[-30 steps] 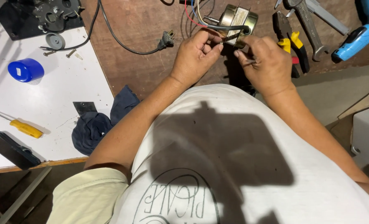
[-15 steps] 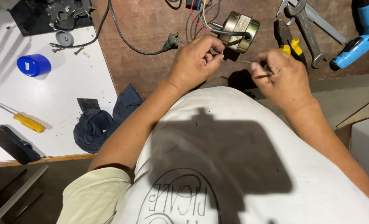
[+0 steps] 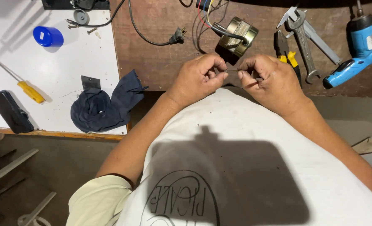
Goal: Disassembling, inspecting, and reassembling a small electric motor on a repair bench.
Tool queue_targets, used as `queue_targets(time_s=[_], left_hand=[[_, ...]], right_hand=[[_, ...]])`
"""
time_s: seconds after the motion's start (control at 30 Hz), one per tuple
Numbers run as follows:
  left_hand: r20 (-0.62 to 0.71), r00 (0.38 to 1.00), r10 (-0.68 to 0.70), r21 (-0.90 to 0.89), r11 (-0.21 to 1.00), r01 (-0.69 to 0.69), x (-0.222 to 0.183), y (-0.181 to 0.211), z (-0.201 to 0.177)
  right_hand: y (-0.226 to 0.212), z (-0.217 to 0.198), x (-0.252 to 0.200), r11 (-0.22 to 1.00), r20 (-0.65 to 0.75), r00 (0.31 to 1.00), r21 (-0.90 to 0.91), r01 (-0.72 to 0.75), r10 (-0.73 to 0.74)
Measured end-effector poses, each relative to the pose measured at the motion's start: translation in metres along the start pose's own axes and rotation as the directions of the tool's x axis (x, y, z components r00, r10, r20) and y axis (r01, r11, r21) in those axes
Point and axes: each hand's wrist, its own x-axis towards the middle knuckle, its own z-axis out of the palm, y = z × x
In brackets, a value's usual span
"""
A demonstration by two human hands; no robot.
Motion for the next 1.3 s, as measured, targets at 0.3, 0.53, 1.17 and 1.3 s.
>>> queue_targets(time_s=[0.3,0.53,1.17,1.3], left_hand=[[-0.056,0.997,0.06,0.155,0.987,-0.051,-0.013,0.039,0.041],[-0.124,0.986,0.11,0.386,0.921,-0.055,-0.022,0.056,0.061],[-0.158,0.98,-0.122,0.119,0.983,0.142,-0.062,0.077,0.035],[-0.178,0.98,-0.086,0.057,0.994,0.098,-0.074,0.07,0.01]], right_hand=[[-0.006,-0.05,-0.012,0.997,0.111,0.993,0.075,0.018,-0.027],[0.012,-0.049,-0.021,0.991,0.208,0.978,0.135,-0.023,-0.005],[-0.025,-0.027,-0.011,0.965,0.303,0.949,0.21,-0.158,0.089],[-0.051,-0.008,0.002,0.977,0.318,0.942,0.141,-0.161,0.109]])
